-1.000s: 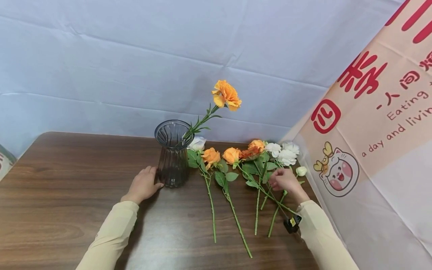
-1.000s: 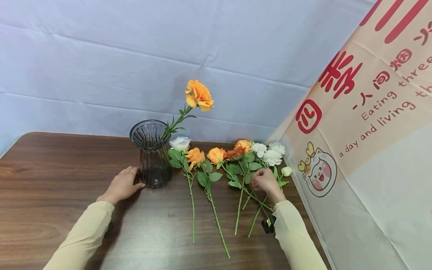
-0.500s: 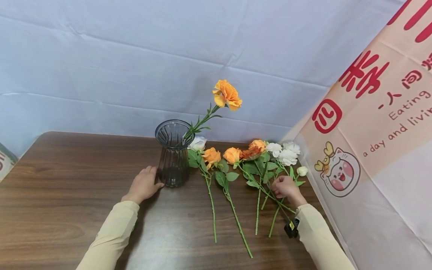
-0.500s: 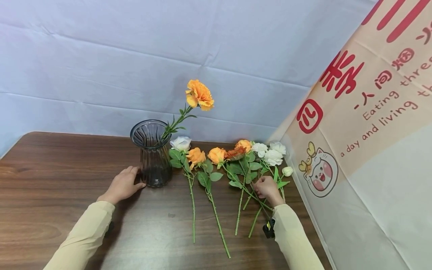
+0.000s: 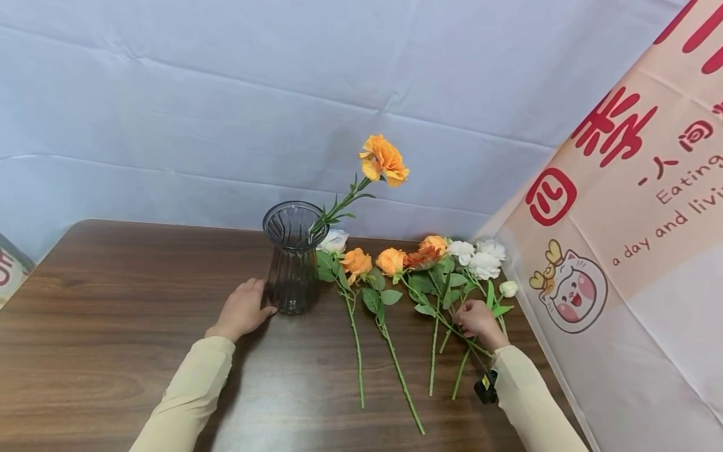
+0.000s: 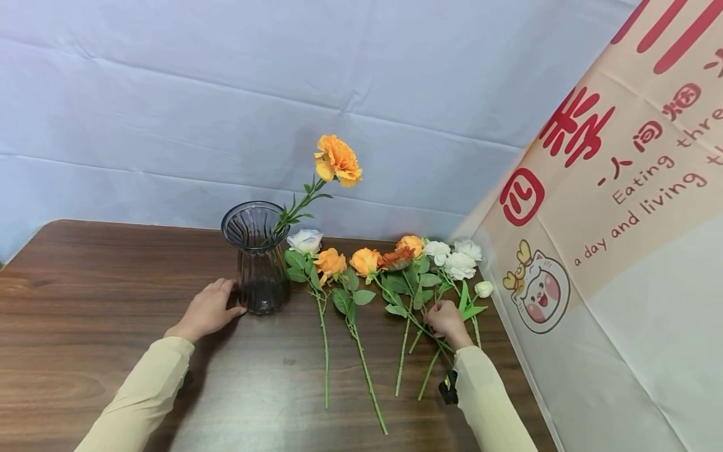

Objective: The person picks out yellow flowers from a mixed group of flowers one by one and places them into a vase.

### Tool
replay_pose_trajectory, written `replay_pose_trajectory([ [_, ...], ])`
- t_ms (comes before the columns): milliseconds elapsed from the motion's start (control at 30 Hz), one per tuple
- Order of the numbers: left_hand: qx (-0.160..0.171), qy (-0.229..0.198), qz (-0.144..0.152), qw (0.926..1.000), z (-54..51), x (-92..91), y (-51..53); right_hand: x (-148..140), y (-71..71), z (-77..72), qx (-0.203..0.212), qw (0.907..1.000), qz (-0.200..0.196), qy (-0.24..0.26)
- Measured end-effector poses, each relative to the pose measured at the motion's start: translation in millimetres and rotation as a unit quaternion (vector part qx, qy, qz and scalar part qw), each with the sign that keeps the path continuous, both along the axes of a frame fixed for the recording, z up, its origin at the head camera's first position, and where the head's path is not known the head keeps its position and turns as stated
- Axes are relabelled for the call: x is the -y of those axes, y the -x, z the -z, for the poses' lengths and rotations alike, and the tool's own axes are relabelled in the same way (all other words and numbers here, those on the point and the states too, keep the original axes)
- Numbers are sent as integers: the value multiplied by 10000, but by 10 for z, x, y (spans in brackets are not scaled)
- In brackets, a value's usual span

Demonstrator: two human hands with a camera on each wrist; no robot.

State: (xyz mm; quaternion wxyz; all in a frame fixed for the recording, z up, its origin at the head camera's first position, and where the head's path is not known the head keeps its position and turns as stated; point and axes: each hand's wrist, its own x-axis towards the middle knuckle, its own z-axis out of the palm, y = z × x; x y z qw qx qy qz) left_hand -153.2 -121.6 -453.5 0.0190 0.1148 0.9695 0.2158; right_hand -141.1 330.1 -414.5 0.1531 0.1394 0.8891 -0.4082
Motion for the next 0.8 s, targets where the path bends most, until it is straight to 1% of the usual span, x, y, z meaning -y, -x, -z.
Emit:
replay_pose_trajectory([
  [100,-4,-24,0,10000,0,-2,-2,-8,0,32,-74,9999,75,15],
  [300,-27,-11,14,10000,5,-4,-4,-20,17,70,-113,9998,55,126],
  [500,-24,-16,7,10000,3,-5,-7,-17,38,84,-162,9998,60,56],
  [733,-38,-25,2,10000,-13,-5,-14,2,57,61,-145,9998,32,122],
  [800,-29,-18,0,10000,-15,-5,-14,8,61,35,-129,9999,-4,66],
])
